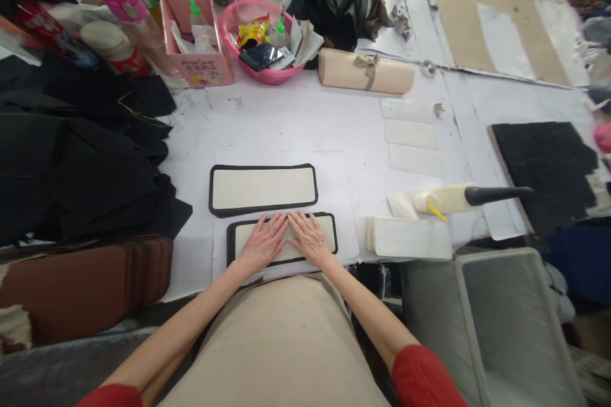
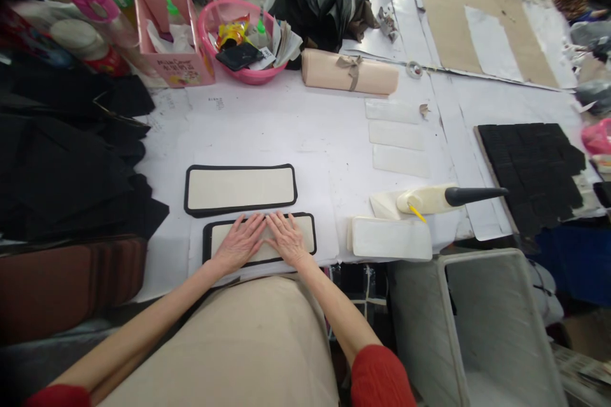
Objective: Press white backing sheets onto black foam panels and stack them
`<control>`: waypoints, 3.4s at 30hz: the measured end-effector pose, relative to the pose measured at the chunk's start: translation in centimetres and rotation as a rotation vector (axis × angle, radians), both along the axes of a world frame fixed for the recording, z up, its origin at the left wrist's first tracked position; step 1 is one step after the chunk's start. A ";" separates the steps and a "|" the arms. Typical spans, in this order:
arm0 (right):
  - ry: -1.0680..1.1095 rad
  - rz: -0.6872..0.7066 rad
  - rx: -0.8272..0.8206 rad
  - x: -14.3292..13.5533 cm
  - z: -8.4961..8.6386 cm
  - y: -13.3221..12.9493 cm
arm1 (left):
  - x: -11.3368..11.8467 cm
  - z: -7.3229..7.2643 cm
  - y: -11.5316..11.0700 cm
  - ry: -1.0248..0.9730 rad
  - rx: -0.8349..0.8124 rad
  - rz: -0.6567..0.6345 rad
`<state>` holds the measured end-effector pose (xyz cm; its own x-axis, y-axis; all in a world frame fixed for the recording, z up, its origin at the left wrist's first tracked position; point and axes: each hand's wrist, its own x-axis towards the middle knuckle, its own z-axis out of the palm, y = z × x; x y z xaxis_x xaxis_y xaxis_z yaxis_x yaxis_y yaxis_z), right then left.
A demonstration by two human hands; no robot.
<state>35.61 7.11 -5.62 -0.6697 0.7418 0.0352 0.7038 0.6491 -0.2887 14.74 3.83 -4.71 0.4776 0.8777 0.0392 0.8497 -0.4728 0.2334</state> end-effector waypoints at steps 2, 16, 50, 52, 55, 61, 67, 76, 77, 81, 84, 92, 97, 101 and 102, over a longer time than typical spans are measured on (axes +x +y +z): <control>-0.009 -0.009 -0.010 0.5 -0.2 0.3 | -0.3 -0.2 0.1 -0.011 -0.009 -0.028; -0.008 -0.092 -0.087 5.1 -1.7 0.9 | -3.7 -1.1 -1.0 -0.031 -0.069 0.003; 0.013 -0.828 -0.071 3.9 3.7 -5.2 | -7.4 0.2 -6.3 -0.818 -0.423 1.227; 0.061 -0.854 -0.112 4.0 3.7 -5.1 | -7.5 0.5 -6.1 -0.926 -0.495 1.242; 0.257 -0.930 -0.270 4.5 3.8 -4.8 | -7.7 1.7 -6.0 -0.934 -0.506 1.215; 0.698 -0.944 -0.515 4.9 5.2 -2.8 | -9.0 5.7 -4.6 -1.071 -0.472 1.164; 0.917 -0.876 -0.551 2.4 5.6 3.4 | -11.4 7.7 1.1 -1.150 -0.302 1.147; 0.488 -0.841 -0.250 -0.4 3.5 10.3 | -13.8 4.1 8.4 -0.903 -0.204 1.199; 0.430 -0.835 -0.218 -0.5 3.3 10.4 | -13.8 3.5 8.6 -0.837 -0.191 1.206; 0.336 -0.806 -0.167 -0.3 2.9 10.4 | -13.9 1.8 8.4 -0.743 -0.131 1.198; 0.339 -0.789 -0.157 -0.2 2.8 10.3 | -13.9 1.2 8.4 -0.785 -0.102 1.190; 0.265 -0.811 -0.179 -0.4 3.3 10.4 | -13.4 2.3 8.7 -0.524 -0.034 1.195; 0.224 -0.628 0.088 -1.8 4.6 10.2 | -8.2 3.5 9.8 -0.263 0.213 0.748; 0.126 -0.298 0.117 -4.4 3.9 10.9 | -3.8 2.4 12.2 -0.110 0.110 0.296; 0.092 -0.258 0.108 -4.8 3.5 11.2 | -3.2 2.0 12.7 -0.071 0.085 0.250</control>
